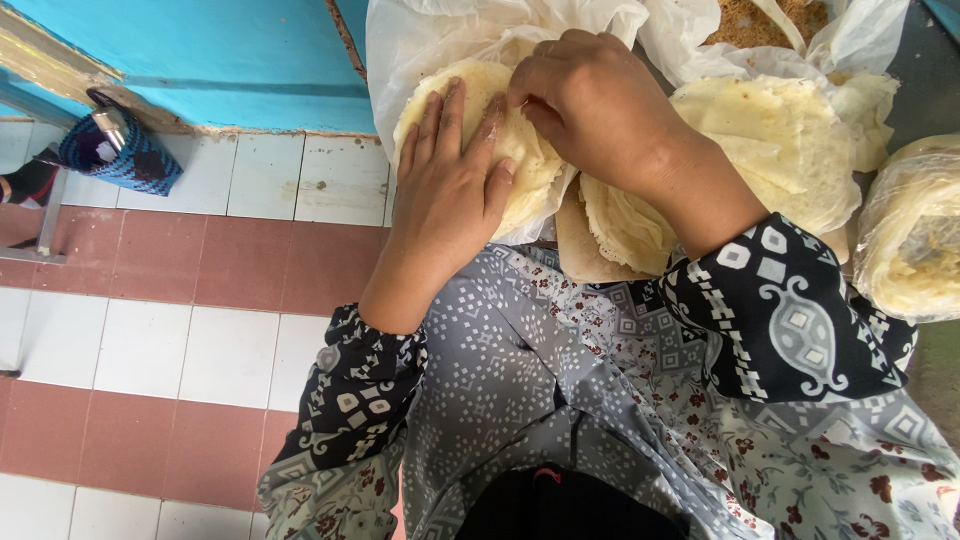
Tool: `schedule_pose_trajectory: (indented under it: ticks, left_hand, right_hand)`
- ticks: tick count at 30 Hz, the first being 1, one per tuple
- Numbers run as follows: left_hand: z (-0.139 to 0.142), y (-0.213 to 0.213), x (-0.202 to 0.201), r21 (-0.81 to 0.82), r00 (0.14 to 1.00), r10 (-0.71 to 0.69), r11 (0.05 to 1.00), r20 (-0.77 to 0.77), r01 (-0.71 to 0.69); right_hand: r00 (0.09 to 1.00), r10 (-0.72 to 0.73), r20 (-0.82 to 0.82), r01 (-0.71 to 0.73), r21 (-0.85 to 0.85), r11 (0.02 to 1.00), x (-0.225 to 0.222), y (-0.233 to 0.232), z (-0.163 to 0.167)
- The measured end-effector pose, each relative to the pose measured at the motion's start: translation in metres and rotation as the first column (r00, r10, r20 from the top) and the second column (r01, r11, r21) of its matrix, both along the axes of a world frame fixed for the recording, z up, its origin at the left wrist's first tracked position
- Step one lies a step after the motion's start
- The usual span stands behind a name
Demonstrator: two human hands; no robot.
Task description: The person sits and peels thin, round, translucent sheets one at a time from a stack of pressed dough sheets, stretching each sheet between both hands and placing it onto a growing pile on the board. They repeat this peeling and stacking cycle continuously, with plastic bags of filling and a knife visible on the table.
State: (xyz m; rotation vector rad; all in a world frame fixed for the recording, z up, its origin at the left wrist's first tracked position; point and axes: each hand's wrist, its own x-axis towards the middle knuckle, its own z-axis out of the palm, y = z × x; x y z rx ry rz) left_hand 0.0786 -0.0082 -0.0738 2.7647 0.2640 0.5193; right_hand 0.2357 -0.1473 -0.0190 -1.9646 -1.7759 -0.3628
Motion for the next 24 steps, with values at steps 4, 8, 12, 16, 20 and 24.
schedule_pose_trajectory:
  ticks: [4, 8, 12, 16, 20, 24]
  left_hand:
    - [0.012, 0.001, 0.007, 0.010, 0.995, 0.017, 1.000, -0.100, -0.016]
    - [0.021, -0.007, 0.012, 0.013, 0.987, 0.052, 0.999, -0.150, -0.051]
    - [0.018, -0.022, 0.011, 0.115, 0.988, 0.104, 0.989, -0.114, -0.091]
    - [0.012, -0.037, 0.008, 0.123, 0.994, 0.035, 0.992, -0.101, -0.022]
    - [0.011, -0.051, 0.008, 0.110, 0.987, 0.032, 0.994, -0.156, -0.015]
    - [0.022, -0.062, 0.007, 0.159, 0.983, 0.072, 0.986, -0.169, -0.045]
  right_hand:
    - [0.933, -0.047, 0.357, 0.093, -0.112, 0.989, -0.009, -0.010, 0.009]
    - [0.864, -0.098, 0.494, 0.194, -0.147, 0.970, -0.019, -0.027, 0.020]
    - [0.883, -0.203, 0.424, 0.232, -0.018, 0.973, -0.023, -0.067, 0.035]
    - [0.891, -0.322, 0.320, 0.305, 0.103, 0.947, -0.021, -0.125, 0.046]
    - [0.922, -0.377, 0.090, 0.372, 0.071, 0.926, -0.012, -0.168, 0.036]
    - [0.930, -0.350, -0.116, 0.338, -0.108, 0.935, -0.009, -0.183, 0.014]
